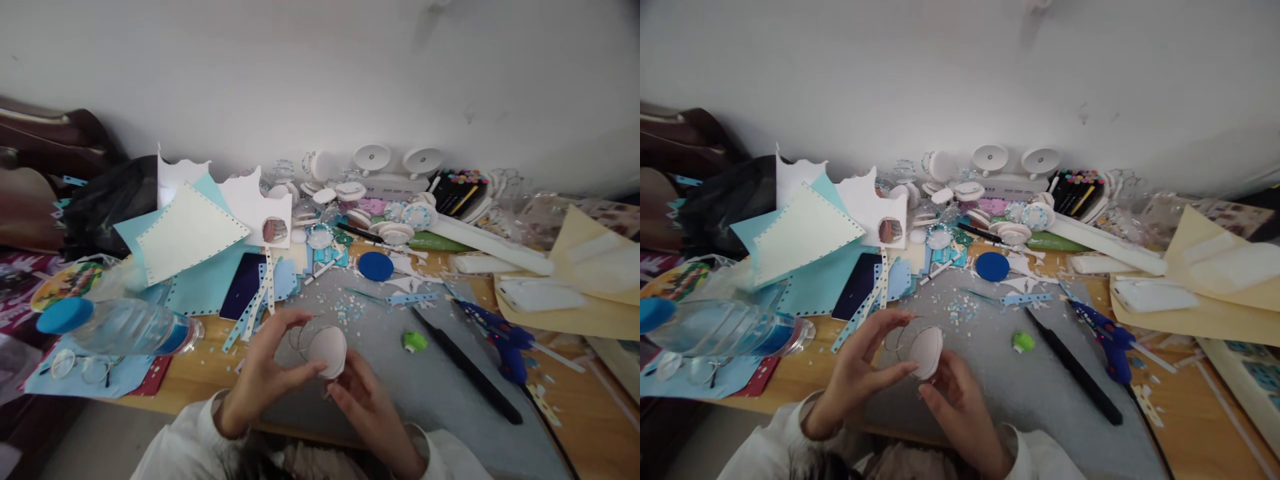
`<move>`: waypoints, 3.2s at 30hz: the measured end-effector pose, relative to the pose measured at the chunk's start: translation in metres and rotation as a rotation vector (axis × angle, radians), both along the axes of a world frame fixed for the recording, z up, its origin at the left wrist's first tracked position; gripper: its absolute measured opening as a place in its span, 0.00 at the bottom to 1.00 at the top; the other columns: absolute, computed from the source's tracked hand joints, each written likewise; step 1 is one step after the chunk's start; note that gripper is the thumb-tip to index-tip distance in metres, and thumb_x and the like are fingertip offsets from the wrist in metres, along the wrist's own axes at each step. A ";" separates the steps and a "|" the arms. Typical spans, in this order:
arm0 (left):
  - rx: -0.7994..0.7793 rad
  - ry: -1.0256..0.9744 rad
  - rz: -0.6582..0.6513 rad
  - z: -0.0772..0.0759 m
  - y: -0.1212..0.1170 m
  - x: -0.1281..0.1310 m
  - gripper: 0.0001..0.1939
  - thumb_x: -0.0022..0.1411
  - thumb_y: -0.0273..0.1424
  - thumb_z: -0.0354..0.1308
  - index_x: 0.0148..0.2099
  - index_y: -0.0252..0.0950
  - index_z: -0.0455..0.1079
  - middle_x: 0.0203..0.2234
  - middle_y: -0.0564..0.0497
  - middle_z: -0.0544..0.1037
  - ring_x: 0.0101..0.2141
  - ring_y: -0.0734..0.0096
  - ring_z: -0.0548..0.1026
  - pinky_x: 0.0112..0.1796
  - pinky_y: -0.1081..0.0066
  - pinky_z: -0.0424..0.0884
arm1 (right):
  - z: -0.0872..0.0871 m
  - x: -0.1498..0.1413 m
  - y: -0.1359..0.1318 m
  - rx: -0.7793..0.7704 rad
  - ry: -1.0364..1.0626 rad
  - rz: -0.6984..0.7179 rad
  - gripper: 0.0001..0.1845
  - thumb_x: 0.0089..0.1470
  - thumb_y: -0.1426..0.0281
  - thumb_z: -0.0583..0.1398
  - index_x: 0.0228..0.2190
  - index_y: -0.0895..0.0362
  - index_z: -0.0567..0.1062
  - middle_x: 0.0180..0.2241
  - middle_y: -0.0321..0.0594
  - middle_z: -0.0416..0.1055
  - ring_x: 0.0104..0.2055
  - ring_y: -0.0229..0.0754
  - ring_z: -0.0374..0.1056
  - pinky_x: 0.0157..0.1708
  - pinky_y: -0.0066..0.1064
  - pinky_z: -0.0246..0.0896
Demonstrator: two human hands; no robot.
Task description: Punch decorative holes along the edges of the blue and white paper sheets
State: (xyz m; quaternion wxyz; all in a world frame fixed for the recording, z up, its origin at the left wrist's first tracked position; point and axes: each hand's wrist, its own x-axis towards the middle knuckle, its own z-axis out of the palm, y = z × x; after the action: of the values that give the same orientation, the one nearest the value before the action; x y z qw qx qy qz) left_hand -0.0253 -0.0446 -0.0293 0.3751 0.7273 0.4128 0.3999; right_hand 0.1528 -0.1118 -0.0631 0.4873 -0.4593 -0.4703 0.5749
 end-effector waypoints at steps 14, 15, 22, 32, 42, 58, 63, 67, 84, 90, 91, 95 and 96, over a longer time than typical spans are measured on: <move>-0.138 -0.078 0.128 -0.012 0.001 -0.025 0.27 0.53 0.30 0.67 0.54 0.41 0.64 0.50 0.44 0.72 0.52 0.59 0.72 0.54 0.61 0.69 | 0.013 0.078 0.020 -0.010 -0.289 -0.394 0.15 0.52 0.57 0.62 0.31 0.57 0.78 0.22 0.40 0.74 0.22 0.38 0.69 0.20 0.26 0.67; -0.133 -0.067 0.124 -0.014 0.001 -0.025 0.26 0.53 0.30 0.67 0.54 0.41 0.64 0.50 0.44 0.72 0.51 0.59 0.72 0.53 0.61 0.70 | 0.015 0.083 0.024 -0.007 -0.310 -0.387 0.16 0.52 0.57 0.63 0.32 0.57 0.78 0.23 0.40 0.75 0.23 0.39 0.70 0.21 0.27 0.68; -0.057 0.080 0.040 -0.017 -0.008 -0.023 0.28 0.54 0.31 0.66 0.56 0.43 0.61 0.50 0.45 0.71 0.51 0.58 0.71 0.52 0.60 0.70 | 0.030 0.108 0.093 0.349 -0.658 -0.422 0.13 0.60 0.61 0.56 0.38 0.57 0.74 0.30 0.42 0.78 0.29 0.41 0.74 0.30 0.35 0.73; 0.037 0.191 0.030 -0.005 -0.006 -0.020 0.28 0.54 0.34 0.66 0.56 0.44 0.60 0.49 0.46 0.71 0.50 0.59 0.71 0.51 0.61 0.69 | 0.041 0.108 0.102 0.694 -1.121 -0.433 0.17 0.57 0.71 0.57 0.49 0.57 0.69 0.58 0.50 0.62 0.62 0.53 0.55 0.62 0.55 0.41; 0.103 0.131 -0.173 0.026 0.003 0.016 0.38 0.53 0.35 0.67 0.62 0.44 0.53 0.53 0.44 0.68 0.53 0.57 0.68 0.54 0.60 0.66 | 0.029 0.033 0.023 -0.099 -0.135 0.004 0.16 0.59 0.57 0.55 0.40 0.56 0.70 0.22 0.34 0.70 0.21 0.36 0.65 0.21 0.26 0.61; -0.470 -0.451 -0.446 0.004 -0.003 0.032 0.38 0.51 0.41 0.68 0.62 0.47 0.58 0.56 0.47 0.68 0.54 0.56 0.67 0.52 0.63 0.65 | 0.029 0.027 0.013 -0.255 0.052 0.040 0.20 0.53 0.52 0.59 0.35 0.57 0.69 0.19 0.32 0.67 0.19 0.34 0.62 0.19 0.24 0.58; -0.465 -0.568 -0.396 -0.001 -0.002 0.039 0.35 0.49 0.38 0.70 0.58 0.46 0.62 0.50 0.48 0.71 0.48 0.62 0.70 0.47 0.68 0.67 | 0.035 0.033 0.010 -0.030 -0.017 -0.133 0.12 0.56 0.60 0.59 0.40 0.53 0.71 0.34 0.40 0.71 0.35 0.40 0.69 0.33 0.29 0.67; -0.339 -0.430 -0.368 -0.005 -0.001 0.035 0.40 0.42 0.39 0.73 0.57 0.43 0.62 0.48 0.47 0.71 0.48 0.59 0.69 0.50 0.65 0.65 | 0.039 0.038 0.006 0.143 -0.082 -0.116 0.20 0.56 0.66 0.57 0.51 0.49 0.65 0.48 0.43 0.66 0.45 0.44 0.66 0.45 0.36 0.66; -0.527 -0.526 -0.352 -0.017 -0.003 0.039 0.45 0.34 0.45 0.74 0.54 0.42 0.60 0.43 0.48 0.72 0.42 0.62 0.71 0.43 0.68 0.65 | 0.046 0.033 0.010 0.273 -0.500 -0.066 0.32 0.46 0.71 0.65 0.52 0.49 0.61 0.50 0.41 0.65 0.49 0.47 0.64 0.47 0.42 0.63; -0.739 -0.648 -0.418 0.000 0.000 0.042 0.35 0.45 0.50 0.68 0.50 0.39 0.62 0.36 0.49 0.75 0.35 0.68 0.73 0.34 0.73 0.67 | 0.049 0.035 0.010 0.320 -0.547 -0.005 0.34 0.45 0.72 0.65 0.52 0.48 0.61 0.50 0.41 0.65 0.50 0.47 0.64 0.49 0.41 0.62; -0.746 -0.643 -0.424 0.002 0.000 0.042 0.34 0.47 0.50 0.67 0.50 0.38 0.62 0.36 0.49 0.75 0.35 0.67 0.73 0.34 0.73 0.67 | 0.049 0.036 0.010 0.327 -0.555 -0.001 0.34 0.45 0.72 0.65 0.52 0.48 0.61 0.50 0.41 0.65 0.50 0.48 0.64 0.50 0.42 0.62; -0.784 -0.600 -0.440 0.001 -0.001 0.040 0.32 0.53 0.52 0.62 0.51 0.36 0.62 0.36 0.46 0.76 0.34 0.66 0.75 0.33 0.72 0.68 | 0.050 0.039 0.011 0.346 -0.577 -0.002 0.33 0.45 0.71 0.65 0.52 0.48 0.61 0.50 0.42 0.66 0.51 0.49 0.64 0.51 0.43 0.61; -0.787 -0.590 -0.451 0.000 -0.001 0.040 0.32 0.53 0.52 0.61 0.51 0.36 0.62 0.36 0.46 0.76 0.34 0.65 0.75 0.32 0.72 0.68 | 0.050 0.040 0.011 0.352 -0.581 0.000 0.33 0.45 0.71 0.65 0.52 0.49 0.61 0.50 0.42 0.66 0.51 0.49 0.64 0.51 0.43 0.61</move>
State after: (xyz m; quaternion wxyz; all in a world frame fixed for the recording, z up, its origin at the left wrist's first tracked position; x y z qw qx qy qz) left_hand 0.0149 -0.0458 -0.0293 0.7958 0.4592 0.2420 0.3120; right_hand 0.1925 -0.1003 -0.0131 0.4046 -0.5127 -0.6817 0.3297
